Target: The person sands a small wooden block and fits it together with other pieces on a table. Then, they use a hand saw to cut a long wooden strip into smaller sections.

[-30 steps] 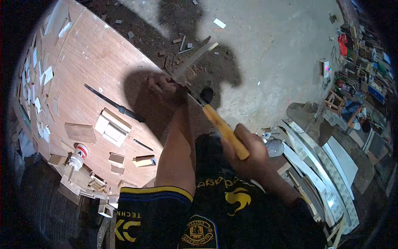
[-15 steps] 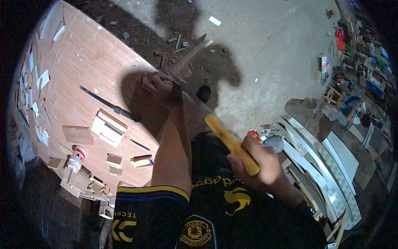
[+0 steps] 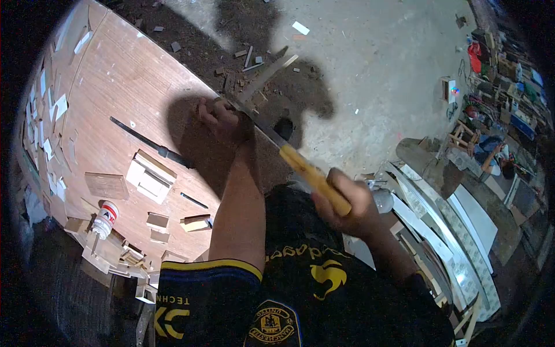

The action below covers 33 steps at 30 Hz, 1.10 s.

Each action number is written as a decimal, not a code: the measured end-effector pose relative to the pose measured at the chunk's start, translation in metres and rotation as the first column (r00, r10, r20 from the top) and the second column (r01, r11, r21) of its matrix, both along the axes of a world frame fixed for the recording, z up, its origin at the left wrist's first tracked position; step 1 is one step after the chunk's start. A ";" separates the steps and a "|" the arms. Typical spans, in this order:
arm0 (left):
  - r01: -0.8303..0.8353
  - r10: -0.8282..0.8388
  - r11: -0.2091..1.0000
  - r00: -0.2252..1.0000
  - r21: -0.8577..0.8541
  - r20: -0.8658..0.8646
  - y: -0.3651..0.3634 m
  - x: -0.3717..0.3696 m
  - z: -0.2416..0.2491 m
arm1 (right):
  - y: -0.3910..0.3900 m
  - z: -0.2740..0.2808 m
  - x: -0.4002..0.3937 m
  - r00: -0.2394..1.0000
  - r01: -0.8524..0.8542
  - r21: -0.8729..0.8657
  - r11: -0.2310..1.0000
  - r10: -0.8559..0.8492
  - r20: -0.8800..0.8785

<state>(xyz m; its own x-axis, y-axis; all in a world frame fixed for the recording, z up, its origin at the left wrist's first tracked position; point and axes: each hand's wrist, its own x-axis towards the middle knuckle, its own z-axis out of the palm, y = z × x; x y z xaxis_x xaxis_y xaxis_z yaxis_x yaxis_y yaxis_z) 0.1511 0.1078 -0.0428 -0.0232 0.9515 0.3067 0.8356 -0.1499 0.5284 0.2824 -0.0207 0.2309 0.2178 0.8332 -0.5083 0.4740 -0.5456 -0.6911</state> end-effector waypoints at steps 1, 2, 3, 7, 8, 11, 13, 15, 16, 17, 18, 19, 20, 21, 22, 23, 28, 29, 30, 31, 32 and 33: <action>-0.053 0.050 0.995 0.998 0.079 0.042 0.007 0.003 -0.004 | 0.004 -0.006 0.000 1.000 -0.024 0.005 1.000 0.024 0.013; -0.058 0.055 0.995 0.998 0.081 0.040 0.010 0.000 -0.007 | 0.006 -0.003 -0.002 1.000 0.010 0.008 1.000 -0.009 -0.017; -0.166 0.214 0.890 0.975 -0.424 0.067 0.023 0.006 0.031 | 0.004 0.003 -0.001 1.000 0.012 -0.004 1.000 -0.012 -0.020; -0.026 0.038 0.991 0.995 -0.132 0.087 -0.005 -0.008 -0.024 | 0.001 -0.013 0.002 0.997 0.039 -0.162 0.986 -0.048 -0.056; -0.035 0.047 0.990 0.995 -0.135 0.088 -0.005 -0.007 -0.019 | 0.002 -0.021 0.000 0.996 0.051 -0.242 0.969 -0.067 -0.056; -0.027 0.030 0.996 0.999 -0.089 0.026 -0.001 0.000 0.002 | 0.008 -0.025 -0.010 0.998 0.046 -0.162 0.986 -0.052 -0.030; -0.007 0.021 0.990 0.995 -0.139 0.095 -0.004 0.001 0.005 | 0.010 -0.020 -0.007 0.996 0.056 -0.223 0.973 -0.069 -0.048; -0.020 0.025 0.992 0.999 -0.126 0.039 -0.004 -0.002 -0.002 | 0.015 -0.025 -0.008 0.996 0.044 -0.281 0.959 -0.065 -0.068; -0.025 0.024 0.993 1.000 -0.111 -0.009 -0.004 -0.003 -0.007 | 0.016 -0.034 -0.013 0.992 0.076 -0.217 0.973 -0.096 -0.084; -0.032 0.031 0.993 0.999 -0.116 -0.013 -0.003 -0.004 -0.015 | 0.017 -0.042 -0.016 0.987 0.111 -0.156 0.981 -0.128 -0.101; -0.024 0.020 0.997 0.998 -0.077 -0.052 -0.002 -0.007 -0.023 | 0.018 -0.050 -0.018 0.986 0.108 -0.162 0.981 -0.126 -0.106; -0.010 0.006 0.999 0.996 -0.040 -0.094 -0.004 -0.012 -0.029 | 0.018 -0.057 -0.020 0.988 0.109 -0.138 0.984 -0.122 -0.096; -0.008 0.004 0.999 0.995 -0.040 -0.095 -0.004 -0.010 -0.024 | 0.018 -0.060 -0.020 0.990 0.109 -0.106 0.988 -0.118 -0.079; -0.045 0.053 0.992 0.997 -0.117 0.061 -0.008 -0.006 -0.016 | 0.016 -0.056 -0.019 0.989 0.117 -0.111 0.987 -0.126 -0.075; -0.071 0.114 0.978 0.969 -0.194 0.217 -0.008 0.001 -0.009 | 0.016 -0.051 -0.015 0.989 0.120 -0.133 0.984 -0.130 -0.070; -0.069 0.112 0.980 0.968 -0.188 0.224 -0.006 0.002 -0.008 | 0.017 -0.046 -0.010 0.989 0.117 -0.151 0.982 -0.129 -0.069; -0.018 0.013 0.992 0.999 -0.124 -0.042 -0.004 -0.004 -0.001 | 0.005 -0.027 -0.009 0.990 0.102 -0.142 0.985 -0.114 -0.078; -0.018 0.013 0.992 0.999 -0.126 -0.041 -0.003 -0.004 0.000 | 0.005 -0.028 -0.012 0.989 0.117 -0.110 0.987 -0.126 -0.081; -0.036 0.018 0.984 0.995 -0.175 -0.101 -0.004 -0.005 0.006 | 0.003 -0.026 -0.013 0.988 0.126 -0.119 0.985 -0.136 -0.076; -0.050 0.016 0.975 0.988 -0.217 -0.154 -0.004 -0.003 0.009 | 0.004 -0.024 -0.012 0.989 0.118 -0.119 0.986 -0.127 -0.074; -0.032 0.003 0.977 0.990 -0.213 -0.139 -0.002 -0.003 0.006 | 0.006 -0.022 -0.009 0.991 0.110 -0.109 0.988 -0.118 -0.069; 0.010 -0.018 0.982 0.999 -0.190 -0.039 -0.001 -0.007 0.002 | 0.004 -0.016 -0.005 0.990 0.122 -0.103 0.987 -0.128 -0.060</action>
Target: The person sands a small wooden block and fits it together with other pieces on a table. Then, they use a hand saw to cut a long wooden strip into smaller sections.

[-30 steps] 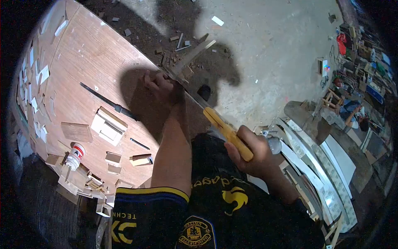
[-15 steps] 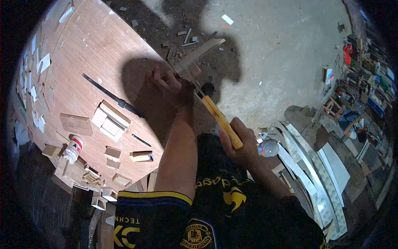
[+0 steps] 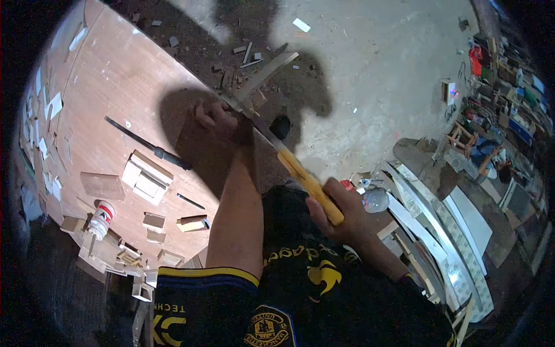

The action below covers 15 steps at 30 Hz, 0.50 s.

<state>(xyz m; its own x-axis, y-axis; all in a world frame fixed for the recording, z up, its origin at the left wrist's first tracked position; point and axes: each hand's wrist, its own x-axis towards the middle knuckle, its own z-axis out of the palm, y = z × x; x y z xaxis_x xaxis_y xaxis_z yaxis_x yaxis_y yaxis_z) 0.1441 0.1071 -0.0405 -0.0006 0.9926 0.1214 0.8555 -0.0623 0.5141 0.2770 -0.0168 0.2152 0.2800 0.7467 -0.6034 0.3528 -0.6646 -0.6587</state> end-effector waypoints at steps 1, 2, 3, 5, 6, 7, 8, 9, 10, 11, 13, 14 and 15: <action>0.017 -0.019 1.000 0.995 0.024 0.095 0.000 -0.003 -0.004 | -0.004 0.009 0.004 1.000 -0.030 -0.003 1.000 0.030 0.007; 0.019 -0.021 1.000 0.995 0.022 0.097 0.000 -0.001 0.000 | -0.008 0.014 0.006 0.998 -0.063 -0.013 0.998 0.063 0.012; 0.002 -0.002 1.000 0.999 -0.012 0.035 -0.001 0.001 0.004 | -0.010 0.010 0.007 0.998 -0.065 -0.018 0.998 0.066 0.010; -0.026 0.025 0.999 0.999 -0.040 -0.028 0.001 0.006 0.010 | -0.013 -0.002 0.011 0.996 -0.078 0.012 0.997 0.078 0.031; -0.051 0.051 0.999 0.998 0.005 -0.042 0.002 0.010 0.010 | -0.013 -0.004 0.013 0.996 -0.083 0.014 0.996 0.083 0.031; -0.065 0.067 0.997 0.996 0.044 -0.054 0.000 0.012 0.012 | -0.015 -0.002 0.012 0.995 -0.095 -0.018 0.995 0.096 0.042; -0.054 0.056 0.998 0.997 0.042 -0.048 -0.003 0.013 0.009 | -0.018 -0.001 0.011 0.993 -0.101 -0.046 0.994 0.104 0.059; -0.092 0.093 0.996 0.993 -0.015 0.078 -0.005 0.012 0.002 | -0.019 0.005 0.013 0.994 -0.091 -0.043 0.995 0.094 0.065; -0.125 0.138 0.989 0.971 -0.076 0.197 -0.004 0.008 -0.005 | -0.021 0.013 0.015 0.993 -0.110 -0.026 0.994 0.111 0.031; -0.122 0.134 0.990 0.971 -0.073 0.198 0.000 0.003 -0.010 | -0.021 0.017 0.016 0.991 -0.132 -0.011 0.991 0.132 -0.004; 0.102 -0.081 0.973 0.991 0.209 -0.104 0.003 -0.010 -0.022 | -0.019 0.011 0.016 0.993 -0.121 -0.018 0.993 0.121 0.002; 0.097 -0.076 0.973 0.991 0.208 -0.107 0.001 -0.006 -0.017 | -0.017 0.004 0.017 0.994 -0.106 -0.022 0.994 0.106 0.012; 0.001 0.002 0.987 1.000 0.158 -0.023 0.000 0.005 -0.006 | -0.015 -0.011 0.014 0.987 -0.158 -0.012 0.987 0.158 0.034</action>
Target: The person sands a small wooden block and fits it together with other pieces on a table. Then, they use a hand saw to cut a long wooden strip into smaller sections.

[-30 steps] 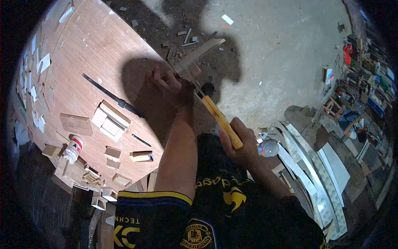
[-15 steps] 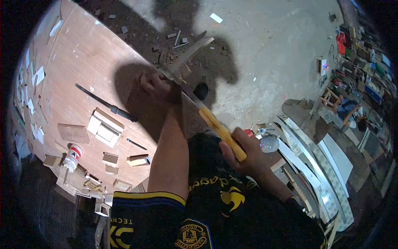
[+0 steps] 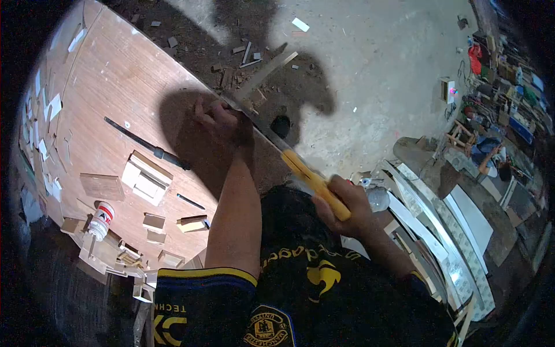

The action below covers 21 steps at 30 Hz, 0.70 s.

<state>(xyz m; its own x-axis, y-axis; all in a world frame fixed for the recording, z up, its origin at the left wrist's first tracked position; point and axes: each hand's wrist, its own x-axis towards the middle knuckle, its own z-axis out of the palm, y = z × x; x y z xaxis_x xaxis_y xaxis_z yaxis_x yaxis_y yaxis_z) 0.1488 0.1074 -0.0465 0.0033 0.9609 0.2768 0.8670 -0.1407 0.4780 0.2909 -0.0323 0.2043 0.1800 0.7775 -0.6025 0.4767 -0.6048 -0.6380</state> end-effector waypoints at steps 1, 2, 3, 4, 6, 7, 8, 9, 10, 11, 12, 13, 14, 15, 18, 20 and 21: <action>-0.078 0.083 0.995 0.993 -0.060 0.079 0.003 0.006 0.012 | 0.004 -0.003 -0.004 1.000 -0.005 -0.001 1.000 0.005 -0.005; -0.080 0.084 0.995 0.994 -0.061 0.073 0.019 0.008 0.032 | 0.007 -0.005 -0.008 1.000 0.017 0.021 1.000 -0.016 -0.012; -0.209 0.254 0.842 0.967 -0.497 0.025 0.045 0.014 0.059 | 0.009 -0.007 -0.009 0.999 0.040 0.049 0.998 -0.039 -0.014; -0.282 0.372 0.490 0.923 -0.825 -0.095 0.055 0.017 0.074 | 0.007 -0.003 -0.010 0.999 0.049 0.043 0.998 -0.048 -0.013; -0.214 0.237 0.843 0.971 -0.493 -0.016 0.016 0.003 0.012 | 0.008 0.001 -0.005 0.998 0.066 -0.001 0.998 -0.066 -0.017; -0.090 0.089 0.994 0.996 -0.054 -0.019 0.001 -0.004 -0.008 | 0.008 0.002 -0.005 0.998 0.065 0.000 0.998 -0.065 -0.016; -0.096 0.095 0.994 0.995 -0.053 -0.020 0.000 -0.004 -0.004 | 0.009 0.003 -0.004 0.996 0.077 -0.050 0.996 -0.079 -0.038; -0.093 0.097 0.990 0.995 -0.104 0.028 0.000 -0.005 0.001 | 0.010 0.003 -0.003 0.994 0.086 -0.095 0.992 -0.092 -0.060; -0.087 0.099 0.985 0.992 -0.150 0.077 0.002 -0.005 0.005 | 0.012 0.002 -0.002 0.994 0.080 -0.086 0.993 -0.086 -0.063; -0.089 0.101 0.986 0.992 -0.143 0.076 0.002 -0.007 0.006 | 0.012 0.002 -0.003 0.997 0.067 -0.046 0.997 -0.069 -0.035; -0.052 0.054 0.992 0.998 -0.113 0.017 0.002 -0.008 0.005 | 0.012 0.001 -0.004 0.999 0.054 -0.004 0.999 -0.054 -0.007; -0.012 0.008 0.996 0.999 -0.088 -0.044 0.002 -0.009 0.006 | 0.011 0.001 -0.005 0.999 0.053 0.003 0.999 -0.053 -0.009; -0.013 0.009 0.997 0.999 -0.082 -0.047 0.004 -0.009 0.011 | 0.010 -0.001 -0.007 0.998 0.065 0.031 0.997 -0.065 -0.001; 0.015 -0.018 0.999 0.998 -0.042 -0.068 0.005 -0.010 0.017 | 0.010 -0.001 -0.008 0.997 0.076 0.059 0.995 -0.077 0.003; -0.082 0.075 0.887 0.997 -0.455 -0.035 0.038 -0.001 0.067 | 0.011 0.000 -0.012 0.999 0.039 0.030 0.999 -0.040 0.022; -0.150 0.210 0.564 0.977 -0.812 -0.035 0.035 -0.002 0.064 | 0.009 -0.002 -0.013 0.999 0.023 0.069 0.997 -0.025 0.027; -0.129 0.129 0.872 0.991 -0.472 -0.033 0.013 -0.005 0.029 | 0.008 -0.003 -0.012 0.999 0.004 0.106 0.994 -0.009 0.043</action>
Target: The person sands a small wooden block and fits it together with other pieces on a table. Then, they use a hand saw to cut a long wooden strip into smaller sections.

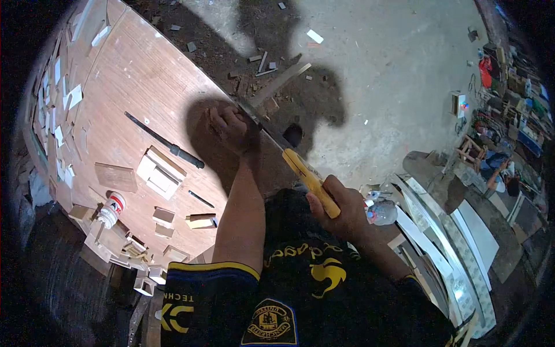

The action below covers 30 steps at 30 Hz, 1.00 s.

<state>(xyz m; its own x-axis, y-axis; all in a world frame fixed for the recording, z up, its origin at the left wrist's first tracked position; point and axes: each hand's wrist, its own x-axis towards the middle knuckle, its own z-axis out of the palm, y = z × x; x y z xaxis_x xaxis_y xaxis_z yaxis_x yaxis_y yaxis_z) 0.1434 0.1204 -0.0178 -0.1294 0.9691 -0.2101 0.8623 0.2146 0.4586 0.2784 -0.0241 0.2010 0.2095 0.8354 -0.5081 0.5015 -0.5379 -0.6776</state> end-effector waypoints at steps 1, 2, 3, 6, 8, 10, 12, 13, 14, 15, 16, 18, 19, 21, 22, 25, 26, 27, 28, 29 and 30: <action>0.109 -0.076 0.897 0.993 0.429 -0.093 -0.011 -0.001 -0.019 | 0.000 0.000 0.000 1.000 -0.001 0.004 1.000 0.001 0.001; 0.108 -0.075 0.896 0.993 0.431 -0.092 -0.002 0.003 -0.006 | 0.000 0.000 0.000 1.000 -0.007 -0.002 1.000 0.007 0.005; -0.093 0.089 0.994 0.994 0.057 0.067 0.013 0.007 0.017 | 0.001 0.000 0.000 1.000 -0.012 -0.010 1.000 0.012 0.009; -0.083 0.082 0.995 0.996 0.046 0.025 -0.002 -0.001 -0.023 | 0.002 0.000 0.000 1.000 -0.016 -0.040 0.999 0.015 -0.018; 0.136 -0.071 0.906 0.982 0.400 -0.175 -0.012 -0.006 -0.037 | 0.002 0.001 0.002 1.000 -0.011 -0.054 0.998 0.010 -0.029; 0.155 -0.107 0.918 0.983 0.365 -0.150 -0.010 -0.004 -0.028 | 0.007 0.001 0.005 0.999 -0.007 -0.058 0.998 0.005 -0.039; 0.145 -0.097 0.910 0.985 0.388 -0.142 -0.009 -0.002 -0.030 | 0.009 0.003 0.006 0.996 0.032 -0.086 0.996 -0.039 -0.084; 0.136 -0.088 0.902 0.987 0.410 -0.134 -0.011 -0.001 -0.030 | 0.011 0.006 0.007 0.995 0.027 -0.091 0.996 -0.035 -0.090; 0.135 -0.085 0.903 0.987 0.407 -0.138 -0.011 0.000 -0.026 | 0.014 0.010 0.009 0.994 0.036 -0.161 0.986 -0.052 -0.097; 0.146 -0.091 0.898 0.985 0.415 -0.148 -0.009 0.002 -0.020 | 0.016 0.011 0.010 0.992 0.046 -0.228 0.973 -0.071 -0.102; 0.156 -0.097 0.892 0.983 0.425 -0.159 -0.008 0.004 -0.016 | 0.015 0.011 0.011 0.992 0.044 -0.227 0.973 -0.070 -0.106; 0.155 -0.098 0.893 0.983 0.423 -0.153 -0.007 0.006 -0.013 | 0.013 0.011 0.012 0.992 0.026 -0.230 0.973 -0.054 -0.117; 0.149 -0.097 0.896 0.985 0.417 -0.142 -0.007 0.005 -0.013 | 0.016 0.011 0.012 0.991 0.022 -0.234 0.972 -0.051 -0.120; 0.125 -0.063 0.871 0.987 0.475 -0.145 -0.005 0.003 -0.027 | 0.023 0.012 0.013 0.991 0.039 -0.285 0.958 -0.075 -0.116; 0.109 -0.039 0.836 0.990 0.538 -0.139 -0.005 0.003 -0.033 | 0.024 0.006 0.013 0.991 0.028 -0.290 0.957 -0.064 -0.118; 0.075 -0.046 0.896 0.996 0.437 -0.075 -0.010 0.002 -0.030 | 0.026 -0.008 0.012 0.986 0.082 -0.172 0.982 -0.105 -0.127; 0.073 -0.044 0.897 0.996 0.437 -0.076 -0.009 0.002 -0.029 | 0.025 -0.006 0.013 0.990 0.059 -0.173 0.983 -0.080 -0.117; 0.105 -0.055 0.893 0.991 0.437 -0.126 -0.010 0.000 -0.027 | 0.023 -0.002 0.012 0.992 0.037 -0.180 0.983 -0.057 -0.110; 0.134 -0.061 0.885 0.983 0.446 -0.174 -0.006 0.000 -0.027 | 0.023 0.006 0.016 0.992 0.033 -0.175 0.984 -0.053 -0.111; 0.134 -0.059 0.884 0.983 0.448 -0.176 -0.005 0.000 -0.026 | 0.021 0.022 0.022 0.992 0.021 -0.224 0.974 -0.049 -0.117; 0.135 -0.052 0.887 0.979 0.441 -0.195 -0.007 0.000 -0.023 | 0.020 0.031 0.026 0.992 0.015 -0.279 0.960 -0.050 -0.119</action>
